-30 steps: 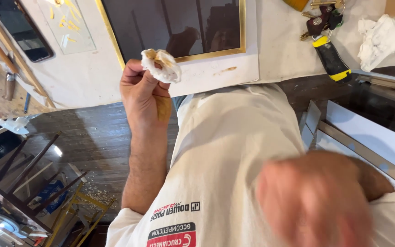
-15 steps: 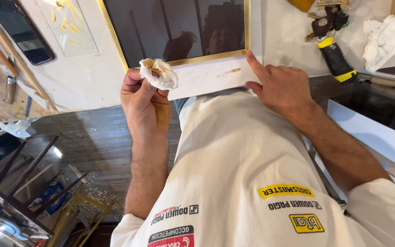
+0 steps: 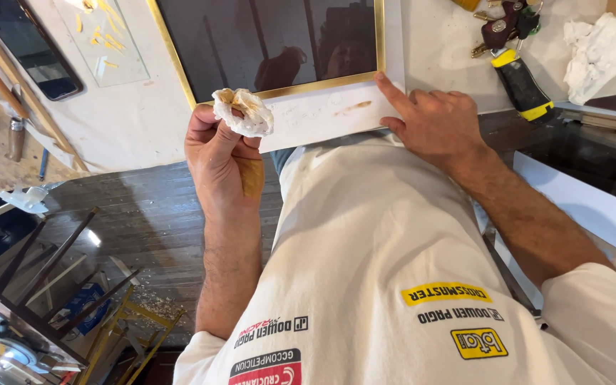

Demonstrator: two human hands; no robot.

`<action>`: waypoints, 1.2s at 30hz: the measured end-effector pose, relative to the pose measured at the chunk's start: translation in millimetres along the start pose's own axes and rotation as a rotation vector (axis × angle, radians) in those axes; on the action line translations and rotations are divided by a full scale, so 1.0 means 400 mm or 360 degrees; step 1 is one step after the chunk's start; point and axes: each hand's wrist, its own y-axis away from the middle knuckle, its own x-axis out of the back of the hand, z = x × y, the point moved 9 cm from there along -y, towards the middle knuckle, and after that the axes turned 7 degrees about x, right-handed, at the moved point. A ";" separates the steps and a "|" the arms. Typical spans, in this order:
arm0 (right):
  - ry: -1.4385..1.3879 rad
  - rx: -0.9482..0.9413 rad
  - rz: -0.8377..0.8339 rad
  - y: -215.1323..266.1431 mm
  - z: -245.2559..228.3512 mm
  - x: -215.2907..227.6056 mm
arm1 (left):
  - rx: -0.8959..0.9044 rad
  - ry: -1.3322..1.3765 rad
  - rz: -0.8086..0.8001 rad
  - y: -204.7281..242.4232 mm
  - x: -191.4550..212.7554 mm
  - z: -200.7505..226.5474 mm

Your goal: Cleaning the glass of a picture frame using a cloth and cleaning solution

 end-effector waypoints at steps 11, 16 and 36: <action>0.0032 0.0095 -0.0105 -0.036 -0.032 0.001 | -0.0011 0.0026 -0.0046 0.003 0.009 -0.015; 0.0044 -0.0072 -0.0019 -0.004 0.037 0.006 | -0.0010 0.0038 -0.0051 0.004 0.024 -0.018; -0.0844 0.0335 0.0428 -0.076 -0.065 0.015 | 0.0046 0.0077 -0.0078 0.006 0.031 -0.040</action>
